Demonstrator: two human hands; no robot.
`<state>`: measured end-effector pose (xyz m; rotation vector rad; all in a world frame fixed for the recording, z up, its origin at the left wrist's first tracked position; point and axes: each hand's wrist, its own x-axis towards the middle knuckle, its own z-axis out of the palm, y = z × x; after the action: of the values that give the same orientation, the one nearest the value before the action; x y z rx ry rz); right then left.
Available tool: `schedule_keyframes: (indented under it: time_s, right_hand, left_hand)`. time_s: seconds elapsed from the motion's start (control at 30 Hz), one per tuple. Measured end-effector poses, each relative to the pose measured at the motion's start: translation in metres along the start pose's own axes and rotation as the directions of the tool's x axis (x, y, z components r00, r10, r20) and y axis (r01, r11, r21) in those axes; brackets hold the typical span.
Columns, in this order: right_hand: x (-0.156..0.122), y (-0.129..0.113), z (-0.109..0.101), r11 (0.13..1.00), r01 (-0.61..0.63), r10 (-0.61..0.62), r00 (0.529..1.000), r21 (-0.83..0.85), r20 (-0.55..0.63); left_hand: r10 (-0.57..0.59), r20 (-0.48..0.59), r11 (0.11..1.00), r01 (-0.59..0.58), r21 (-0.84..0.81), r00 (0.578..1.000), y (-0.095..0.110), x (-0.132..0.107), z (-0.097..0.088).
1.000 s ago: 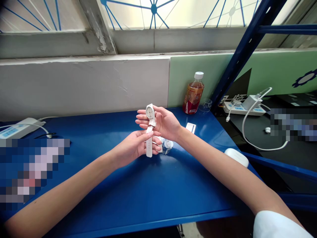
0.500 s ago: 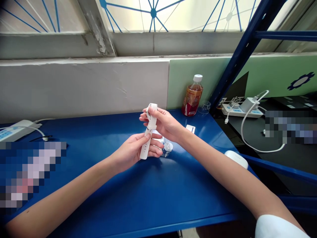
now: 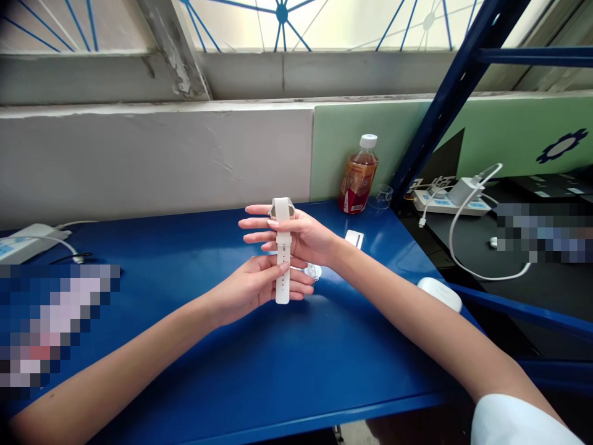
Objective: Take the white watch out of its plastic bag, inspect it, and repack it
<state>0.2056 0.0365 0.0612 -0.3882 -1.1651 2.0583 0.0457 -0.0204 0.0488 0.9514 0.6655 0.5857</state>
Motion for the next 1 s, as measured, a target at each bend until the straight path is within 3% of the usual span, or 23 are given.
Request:
schedule_keyframes:
  time_s: [0.17,0.63,0.87,1.0]
  right_hand:
    - [0.0,-0.001,0.0,1.0,-0.016,0.017,0.998,0.016,-0.063]
    - [-0.001,0.004,0.0,0.994,0.059,-0.07,0.99,-0.09,-0.124]
    - [0.001,-0.002,0.01,0.999,0.0,0.005,0.99,0.034,-0.141]
    - [0.0,-0.004,0.011,0.998,0.026,-0.037,0.983,-0.064,-0.181]
  left_hand:
    - [0.059,-0.096,0.998,-0.057,0.021,0.994,0.003,0.0,0.0]
    - [0.086,-0.12,0.996,-0.088,-0.016,0.989,-0.001,0.002,0.0]
    - [0.1,-0.171,0.991,-0.113,-0.066,0.98,-0.001,0.004,0.003]
    - [0.108,-0.139,0.992,-0.116,-0.057,0.984,0.004,0.003,0.006]
